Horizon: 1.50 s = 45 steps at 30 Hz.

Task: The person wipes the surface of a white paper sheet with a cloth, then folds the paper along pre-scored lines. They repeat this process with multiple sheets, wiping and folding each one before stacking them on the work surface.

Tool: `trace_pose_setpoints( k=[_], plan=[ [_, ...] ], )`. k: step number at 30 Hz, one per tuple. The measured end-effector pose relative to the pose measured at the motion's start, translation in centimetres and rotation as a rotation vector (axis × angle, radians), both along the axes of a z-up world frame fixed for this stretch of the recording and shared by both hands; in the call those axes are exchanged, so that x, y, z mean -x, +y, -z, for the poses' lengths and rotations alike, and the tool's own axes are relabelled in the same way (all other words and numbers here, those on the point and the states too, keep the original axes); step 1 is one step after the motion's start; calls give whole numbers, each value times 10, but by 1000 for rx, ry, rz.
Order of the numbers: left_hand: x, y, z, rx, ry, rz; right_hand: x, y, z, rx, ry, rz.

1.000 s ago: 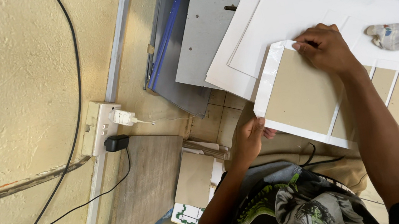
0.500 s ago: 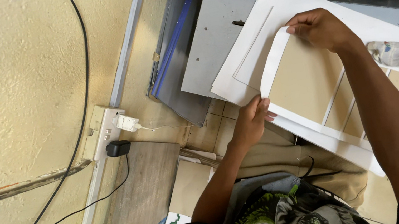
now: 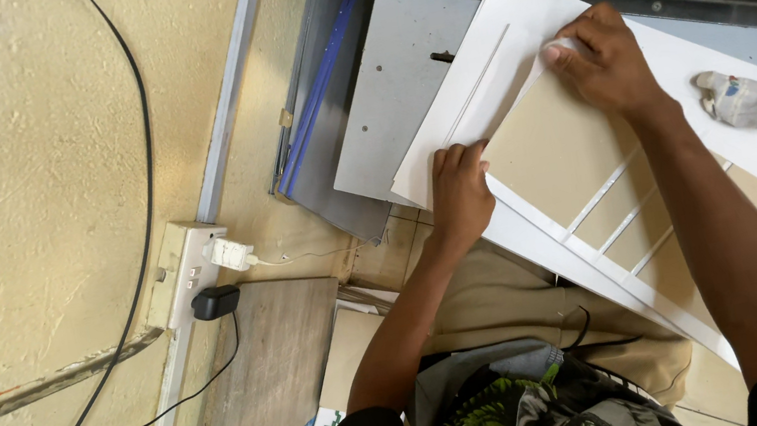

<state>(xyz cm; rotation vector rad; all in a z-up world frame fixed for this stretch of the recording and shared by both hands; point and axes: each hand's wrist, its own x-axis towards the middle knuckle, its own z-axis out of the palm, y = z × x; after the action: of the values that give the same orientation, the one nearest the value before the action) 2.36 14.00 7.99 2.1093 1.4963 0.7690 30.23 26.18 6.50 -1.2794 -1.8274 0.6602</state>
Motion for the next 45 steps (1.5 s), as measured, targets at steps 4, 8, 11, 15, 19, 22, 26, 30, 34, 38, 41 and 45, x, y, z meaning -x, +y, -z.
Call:
trace_pose_setpoints(
  k=[4,8,11,15,19,22,26,30,34,38,41,45],
  plan=[
    [-21,-28,5,-228,107,-138,22,-18,-6,-163,-60,96],
    [-29,-33,-19,-267,398,-107,28,-15,-6,-234,-114,190],
    [-50,-20,-10,-173,423,-28,24,-17,5,-247,-152,215],
    [-90,33,21,-167,265,136,22,-18,5,-272,-100,247],
    [-124,61,23,-94,472,181,19,-19,-5,-196,50,281],
    [-123,57,18,-142,315,158,21,-21,-11,-165,205,337],
    [-120,62,16,-196,263,185,21,-18,-16,-95,251,383],
    [-119,63,22,-139,291,197,21,-22,-19,-69,311,390],
    [-132,62,20,-74,391,96,19,-24,-17,23,359,411],
    [-128,64,17,-115,369,114,20,-21,-19,-52,336,374],
    [-123,66,16,-146,386,146,20,-16,-21,-118,288,339],
    [-89,58,16,-48,328,426,15,-16,-4,-111,239,361]
  ],
)
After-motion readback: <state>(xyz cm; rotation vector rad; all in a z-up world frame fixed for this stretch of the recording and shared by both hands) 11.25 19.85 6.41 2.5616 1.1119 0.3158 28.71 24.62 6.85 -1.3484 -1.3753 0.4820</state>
